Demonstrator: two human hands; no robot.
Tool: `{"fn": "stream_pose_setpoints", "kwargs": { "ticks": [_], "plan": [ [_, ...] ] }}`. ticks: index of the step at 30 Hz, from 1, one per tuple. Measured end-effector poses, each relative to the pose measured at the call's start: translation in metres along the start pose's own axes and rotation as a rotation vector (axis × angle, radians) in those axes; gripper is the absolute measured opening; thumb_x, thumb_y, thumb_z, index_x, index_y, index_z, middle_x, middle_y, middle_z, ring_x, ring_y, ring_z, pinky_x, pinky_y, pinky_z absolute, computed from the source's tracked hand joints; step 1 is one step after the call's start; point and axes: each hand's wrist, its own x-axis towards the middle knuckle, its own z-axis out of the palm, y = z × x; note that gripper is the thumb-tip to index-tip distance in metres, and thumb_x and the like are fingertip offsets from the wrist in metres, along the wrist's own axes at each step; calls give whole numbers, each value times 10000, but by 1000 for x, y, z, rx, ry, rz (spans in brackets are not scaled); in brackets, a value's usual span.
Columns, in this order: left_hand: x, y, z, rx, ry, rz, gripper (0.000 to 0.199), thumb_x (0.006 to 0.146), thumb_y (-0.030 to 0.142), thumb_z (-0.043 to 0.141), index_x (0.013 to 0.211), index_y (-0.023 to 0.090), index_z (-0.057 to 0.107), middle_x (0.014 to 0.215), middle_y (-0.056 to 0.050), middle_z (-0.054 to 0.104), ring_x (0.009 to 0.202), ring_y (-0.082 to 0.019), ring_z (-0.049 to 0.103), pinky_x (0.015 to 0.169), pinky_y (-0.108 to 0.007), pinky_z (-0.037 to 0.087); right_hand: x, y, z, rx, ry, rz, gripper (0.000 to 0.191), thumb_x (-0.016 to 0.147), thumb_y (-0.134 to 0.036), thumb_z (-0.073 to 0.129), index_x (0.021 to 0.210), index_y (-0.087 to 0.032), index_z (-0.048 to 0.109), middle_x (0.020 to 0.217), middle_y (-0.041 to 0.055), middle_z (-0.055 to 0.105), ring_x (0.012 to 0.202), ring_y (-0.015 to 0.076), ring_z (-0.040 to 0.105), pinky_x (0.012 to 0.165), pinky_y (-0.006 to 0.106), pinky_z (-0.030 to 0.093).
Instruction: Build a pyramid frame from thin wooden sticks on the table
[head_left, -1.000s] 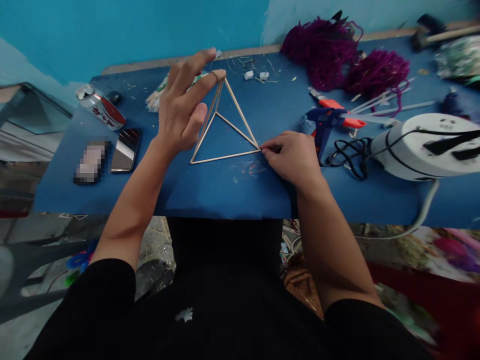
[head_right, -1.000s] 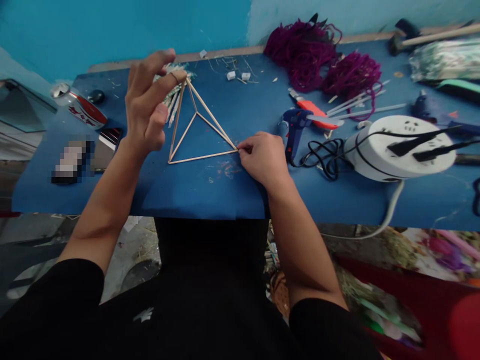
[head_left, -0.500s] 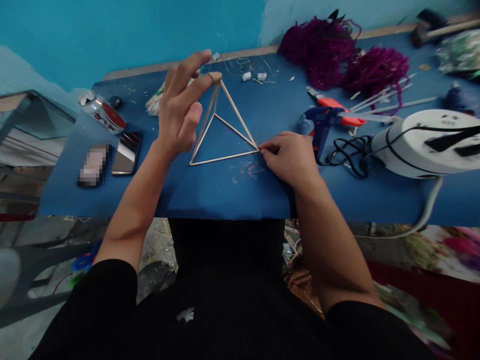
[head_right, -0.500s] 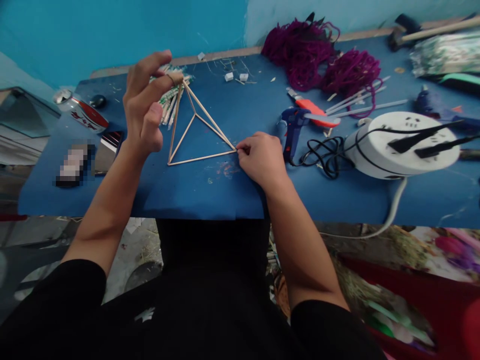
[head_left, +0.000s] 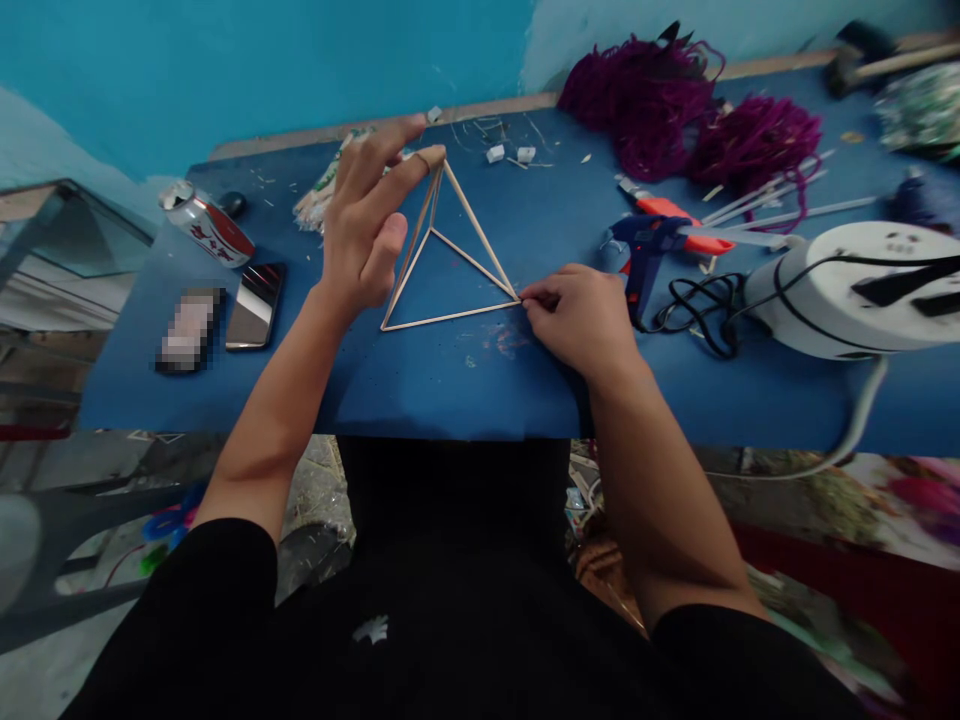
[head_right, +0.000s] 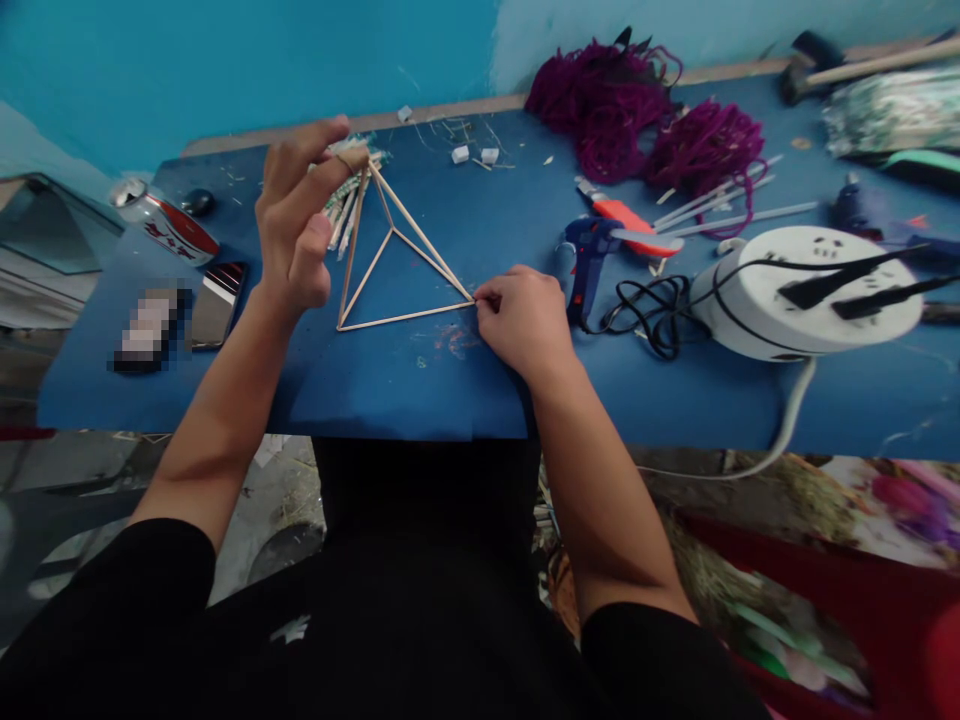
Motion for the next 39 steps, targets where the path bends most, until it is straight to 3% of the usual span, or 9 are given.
{"fn": "stream_pose_setpoints", "kwargs": {
  "ticks": [5,8,11,15,20,24,28,32,39],
  "plan": [
    [-2,2,-3,7,-11,7,789,1152,741,117,1730,467,580,1799,16,611,1648,-310,597,1379,-568,507,-1,-3,-1,13,-20,41,279,936,-118,739,1115,-182,944,996,117,818,912,302,794,1006,479,658],
    [-6,12,-13,20,-20,-123,858,1105,848,81,1743,486,527,1788,5,612,1673,-323,567,1372,-554,508,-1,-2,0,28,-8,42,277,921,-122,743,1108,-174,941,990,115,822,886,294,793,992,472,665],
    [-15,24,-26,47,40,-202,855,1122,851,84,1671,415,575,1745,-47,640,1587,-314,622,1286,-531,567,-2,-1,2,48,9,36,273,910,-139,741,1097,-178,936,985,112,823,852,283,786,973,477,676],
    [-39,36,-40,124,-97,-258,746,1195,784,192,1464,324,715,1627,-64,717,1559,-277,647,1345,-551,521,-4,1,4,71,25,29,278,898,-180,718,1083,-202,924,993,108,818,804,267,754,934,484,680],
    [-86,48,-46,185,-94,-389,449,1168,563,464,1197,280,811,1314,-71,863,1294,-298,800,1191,-552,637,-5,3,5,86,45,7,259,871,-193,703,1041,-218,897,968,97,809,785,262,738,927,495,692],
    [-117,60,-46,216,-187,-526,302,1099,451,623,1191,261,839,1217,-81,893,1162,-314,829,1094,-538,676,-5,3,7,95,52,0,246,868,-174,719,1038,-212,892,951,92,790,775,251,729,933,493,690],
    [-126,69,-44,267,-267,-506,265,1079,399,700,1234,249,854,1234,-101,901,1172,-351,831,1068,-555,678,-5,1,6,93,50,6,229,876,-150,740,1041,-191,892,937,90,767,777,245,725,936,481,676],
    [-126,68,-45,250,-280,-491,469,1049,328,725,1510,245,760,1266,-99,896,1181,-336,816,1029,-518,693,-5,-1,5,108,38,-19,214,897,-235,797,1089,-189,878,976,97,779,787,246,722,929,487,667],
    [-128,86,-42,150,-352,-428,445,1091,418,700,1499,253,773,1322,-120,884,1199,-330,816,1051,-524,700,-7,-1,7,182,72,-26,343,1016,-433,728,1248,-199,823,1166,161,834,903,295,789,927,522,693]
  ]
}}
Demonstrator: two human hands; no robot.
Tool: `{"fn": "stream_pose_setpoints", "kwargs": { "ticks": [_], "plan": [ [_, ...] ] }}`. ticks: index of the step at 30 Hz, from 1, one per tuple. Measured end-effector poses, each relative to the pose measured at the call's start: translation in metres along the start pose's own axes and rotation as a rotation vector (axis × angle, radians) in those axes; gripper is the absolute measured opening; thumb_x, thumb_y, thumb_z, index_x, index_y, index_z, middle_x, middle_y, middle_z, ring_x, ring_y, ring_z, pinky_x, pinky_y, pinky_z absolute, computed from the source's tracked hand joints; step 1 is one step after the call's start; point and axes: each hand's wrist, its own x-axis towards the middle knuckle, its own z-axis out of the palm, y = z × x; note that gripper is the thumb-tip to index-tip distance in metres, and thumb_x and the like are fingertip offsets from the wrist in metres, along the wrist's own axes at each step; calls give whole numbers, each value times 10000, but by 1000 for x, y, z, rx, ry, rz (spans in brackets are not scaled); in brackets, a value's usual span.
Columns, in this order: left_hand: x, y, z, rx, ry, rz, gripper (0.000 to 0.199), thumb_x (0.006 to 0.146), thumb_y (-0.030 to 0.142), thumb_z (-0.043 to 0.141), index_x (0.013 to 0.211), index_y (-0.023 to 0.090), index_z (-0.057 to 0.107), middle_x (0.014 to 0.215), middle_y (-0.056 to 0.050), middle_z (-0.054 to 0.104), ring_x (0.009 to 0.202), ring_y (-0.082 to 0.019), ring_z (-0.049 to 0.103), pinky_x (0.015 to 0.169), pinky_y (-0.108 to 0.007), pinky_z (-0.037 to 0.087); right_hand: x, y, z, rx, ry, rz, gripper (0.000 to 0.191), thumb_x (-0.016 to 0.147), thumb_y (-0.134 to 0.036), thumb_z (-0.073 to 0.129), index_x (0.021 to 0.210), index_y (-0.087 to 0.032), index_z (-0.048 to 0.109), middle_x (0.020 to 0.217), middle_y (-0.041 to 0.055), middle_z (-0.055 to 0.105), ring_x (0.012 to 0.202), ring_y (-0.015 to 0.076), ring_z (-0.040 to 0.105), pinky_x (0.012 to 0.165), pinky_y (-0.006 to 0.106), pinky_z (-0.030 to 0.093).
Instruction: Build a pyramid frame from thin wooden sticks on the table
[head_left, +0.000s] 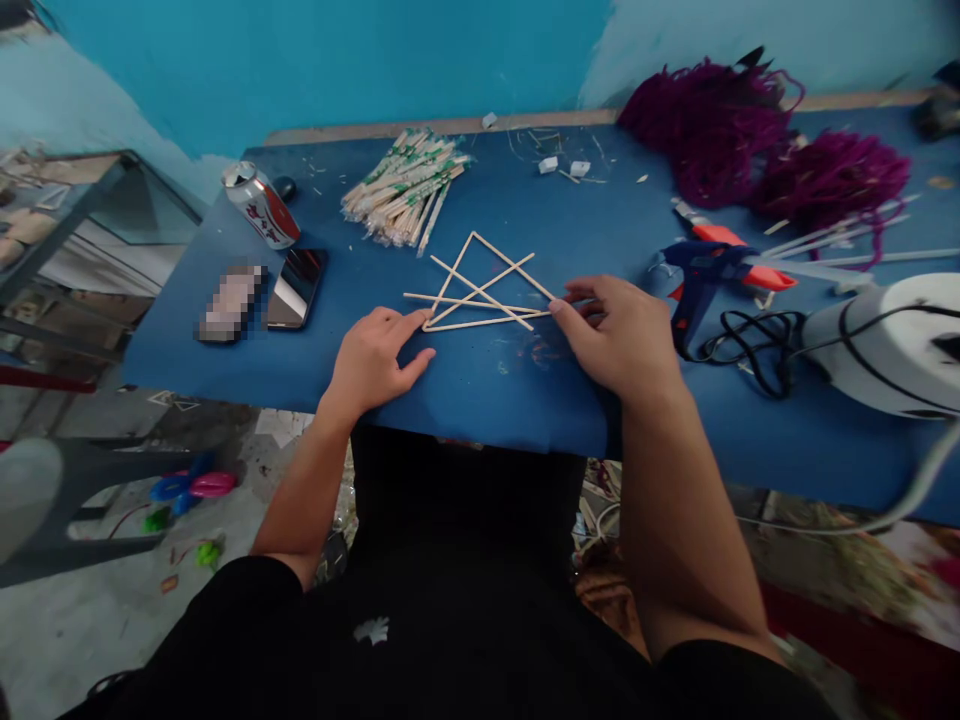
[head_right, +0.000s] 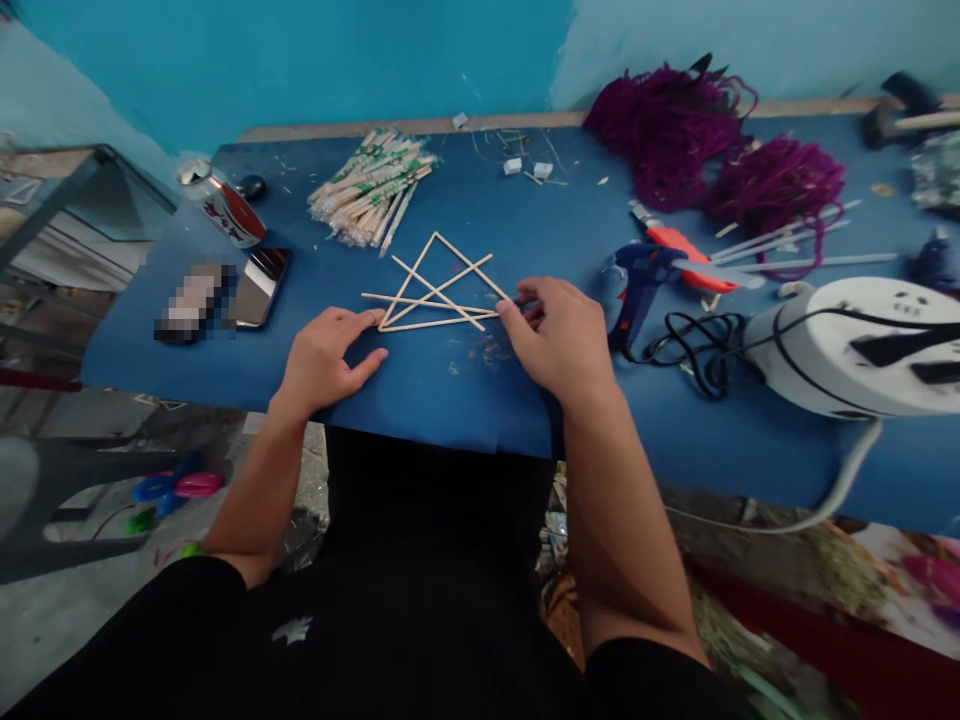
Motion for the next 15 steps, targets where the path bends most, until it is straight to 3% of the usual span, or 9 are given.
{"fn": "stream_pose_setpoints", "kwargs": {
  "ticks": [3,5,7,9,10,12,15],
  "plan": [
    [-9,7,-3,-75,-28,29,435,1082,466,716,1477,298,788,1354,-80,888,1225,-305,838,1088,-507,712,-1,3,2,69,14,4,485,1042,-497,693,1412,-192,767,1377,198,811,1041,317,820,928,513,711],
    [-16,-4,-15,-89,11,-19,384,1093,451,701,1440,323,801,1346,-62,894,1222,-299,851,1106,-516,711,-2,5,4,81,26,1,550,1047,-521,680,1481,-187,733,1463,215,778,1107,325,821,954,521,716],
    [-22,-31,-38,-29,122,-151,356,1090,411,696,1414,314,806,1274,-78,903,1198,-328,851,1102,-567,695,-3,7,5,81,31,-4,589,1055,-543,664,1518,-183,712,1494,225,758,1137,332,819,980,536,716],
    [-27,-70,-71,147,326,-425,346,1021,405,758,1346,310,829,1196,-60,902,1149,-325,843,1081,-550,680,-3,8,5,81,27,-4,602,1063,-557,649,1536,-189,704,1511,226,745,1147,336,816,994,542,714],
    [-30,-91,-89,220,364,-539,375,996,391,761,1354,301,829,1223,-50,894,1155,-318,833,1087,-540,672,-4,8,5,80,24,-5,604,1065,-558,643,1538,-188,705,1516,226,741,1149,339,814,1000,546,712],
    [-36,-129,-122,280,405,-617,387,967,293,677,1306,212,846,1333,-88,864,1293,-354,782,1205,-612,607,-4,7,5,77,23,-13,611,1060,-557,636,1527,-171,715,1505,234,739,1140,346,812,1031,567,702],
    [-47,-164,-153,310,372,-649,276,905,236,613,993,184,870,1594,-73,763,1540,-393,647,1399,-670,423,-4,6,3,70,26,-23,605,1054,-560,630,1494,-159,738,1439,234,752,1118,353,805,1086,602,679]
  ]
}}
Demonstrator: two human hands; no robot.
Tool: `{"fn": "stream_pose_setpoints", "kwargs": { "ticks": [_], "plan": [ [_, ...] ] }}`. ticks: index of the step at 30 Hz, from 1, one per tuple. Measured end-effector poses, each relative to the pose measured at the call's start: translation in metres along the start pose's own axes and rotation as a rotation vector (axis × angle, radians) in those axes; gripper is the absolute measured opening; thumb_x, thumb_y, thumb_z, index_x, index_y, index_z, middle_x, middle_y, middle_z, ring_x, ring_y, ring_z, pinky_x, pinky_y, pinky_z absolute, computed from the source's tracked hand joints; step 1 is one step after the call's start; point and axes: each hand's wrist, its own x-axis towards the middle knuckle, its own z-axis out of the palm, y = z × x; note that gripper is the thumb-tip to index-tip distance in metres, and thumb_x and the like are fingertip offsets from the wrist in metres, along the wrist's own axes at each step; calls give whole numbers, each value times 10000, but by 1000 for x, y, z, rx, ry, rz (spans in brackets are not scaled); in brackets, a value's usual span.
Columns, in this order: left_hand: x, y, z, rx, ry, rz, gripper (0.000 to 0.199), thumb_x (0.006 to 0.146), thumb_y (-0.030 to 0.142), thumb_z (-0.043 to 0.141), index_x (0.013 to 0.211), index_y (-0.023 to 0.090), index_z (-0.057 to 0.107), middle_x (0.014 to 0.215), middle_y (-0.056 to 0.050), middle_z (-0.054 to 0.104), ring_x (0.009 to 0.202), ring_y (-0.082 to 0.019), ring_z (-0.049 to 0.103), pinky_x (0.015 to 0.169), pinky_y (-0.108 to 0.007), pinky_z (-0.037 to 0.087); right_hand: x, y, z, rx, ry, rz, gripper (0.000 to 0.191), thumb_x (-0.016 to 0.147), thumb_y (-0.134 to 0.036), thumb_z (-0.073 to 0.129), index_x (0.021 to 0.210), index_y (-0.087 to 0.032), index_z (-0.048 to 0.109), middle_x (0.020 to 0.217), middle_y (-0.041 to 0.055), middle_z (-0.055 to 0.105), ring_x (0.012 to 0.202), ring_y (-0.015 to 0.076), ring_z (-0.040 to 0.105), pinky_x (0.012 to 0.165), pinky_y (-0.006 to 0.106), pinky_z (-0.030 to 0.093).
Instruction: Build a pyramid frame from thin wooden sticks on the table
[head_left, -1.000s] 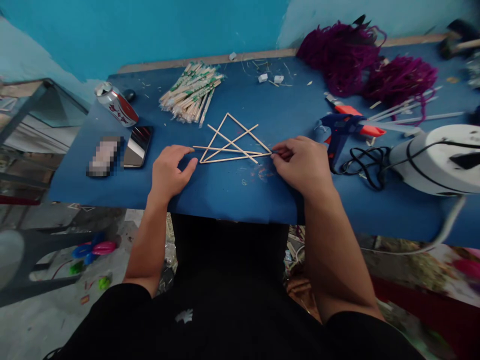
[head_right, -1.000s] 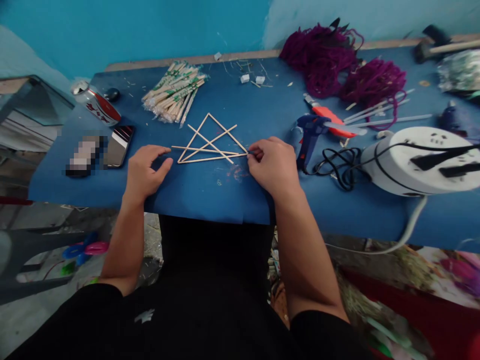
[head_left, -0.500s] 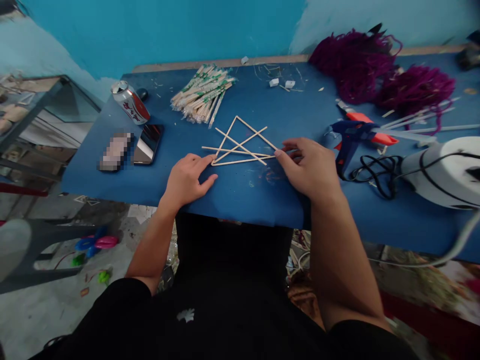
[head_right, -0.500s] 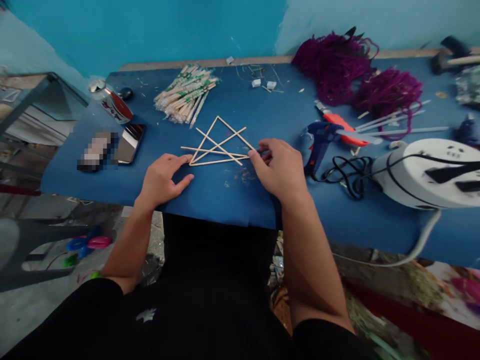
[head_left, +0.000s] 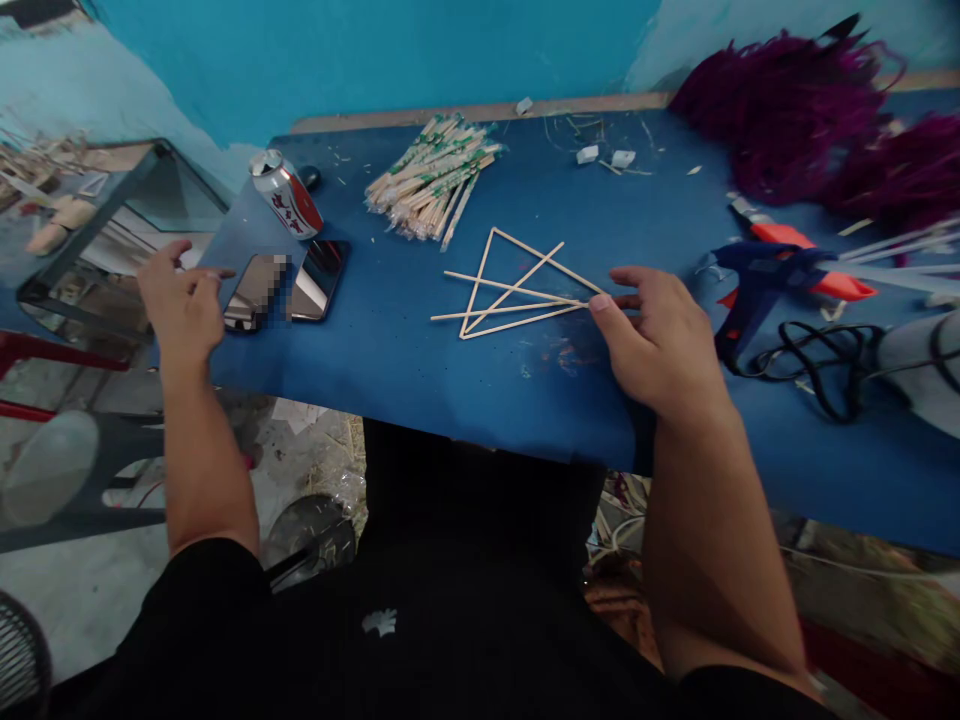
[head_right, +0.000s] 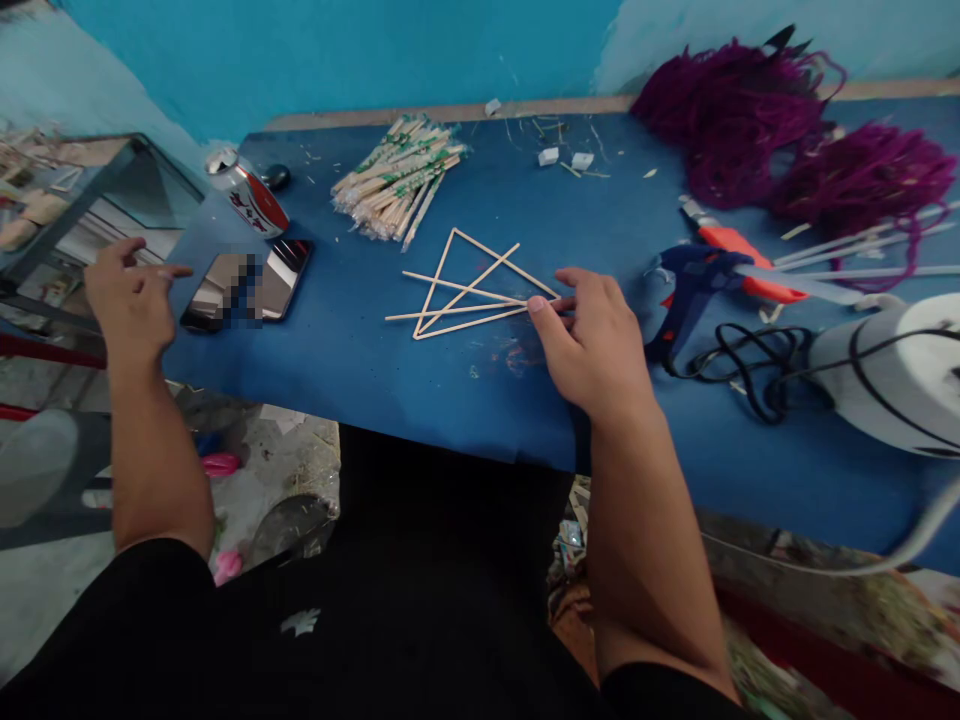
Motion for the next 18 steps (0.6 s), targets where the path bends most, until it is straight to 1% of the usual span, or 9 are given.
{"fn": "stream_pose_setpoints", "kwargs": {
  "ticks": [2,3,4,6,9,11,13,16,18],
  "plan": [
    [1,-15,-2,8,-50,0,243,890,266,602,795,195,815,1655,-36,729,1598,-399,603,1440,-652,371,0,-1,-1,-4,-7,5,575,1056,-569,627,1466,-187,753,1396,218,758,1095,349,800,1092,604,675],
    [-1,-20,0,7,-76,0,251,889,289,601,749,203,790,1655,-16,728,1604,-392,595,1446,-637,366,0,-1,-2,-6,-12,7,557,1056,-572,624,1450,-202,759,1377,210,759,1085,347,796,1090,605,673],
    [-4,-23,2,3,-98,-3,260,893,314,600,739,207,779,1645,-3,733,1595,-381,596,1443,-622,370,0,-2,-2,-9,-17,6,542,1056,-574,621,1433,-213,763,1354,204,761,1082,349,794,1094,608,669],
    [-8,-28,8,-10,-118,-14,269,904,354,597,784,207,787,1625,-4,739,1576,-362,592,1431,-598,383,0,-3,-2,-14,-25,0,517,1055,-572,615,1408,-226,768,1315,197,766,1089,355,789,1103,616,660],
    [-9,-30,16,-25,-109,-41,261,909,348,588,866,193,793,1592,-37,753,1572,-349,587,1424,-584,392,0,-3,-2,-4,-20,-10,508,1055,-571,605,1394,-227,760,1352,208,764,1099,366,785,1079,623,658],
    [-8,-29,19,-21,-102,-61,226,889,324,621,946,192,796,1552,-35,773,1574,-334,597,1424,-576,401,0,-3,-1,-2,-18,-11,495,1059,-577,601,1382,-235,756,1383,213,759,1083,363,785,1075,623,657],
    [-11,-27,20,-2,-84,-97,303,872,329,676,1114,189,793,1525,-48,784,1536,-335,629,1406,-583,428,0,-2,-2,-10,-20,-12,481,1066,-582,599,1375,-247,754,1375,209,760,1088,361,784,1095,622,650],
    [-21,-22,18,44,-55,-182,621,846,420,788,1408,171,701,1448,-119,809,1379,-399,709,1302,-662,506,-1,-3,-3,-20,-21,-16,491,1062,-593,598,1372,-246,755,1343,203,764,1099,364,783,1104,630,648],
    [-30,-20,18,66,-59,-222,803,806,500,876,1509,193,635,1361,-121,833,1310,-440,731,1238,-709,529,-1,-5,-4,-19,-25,-10,493,1059,-593,601,1373,-246,756,1338,202,763,1097,366,784,1093,634,651]
  ]
}}
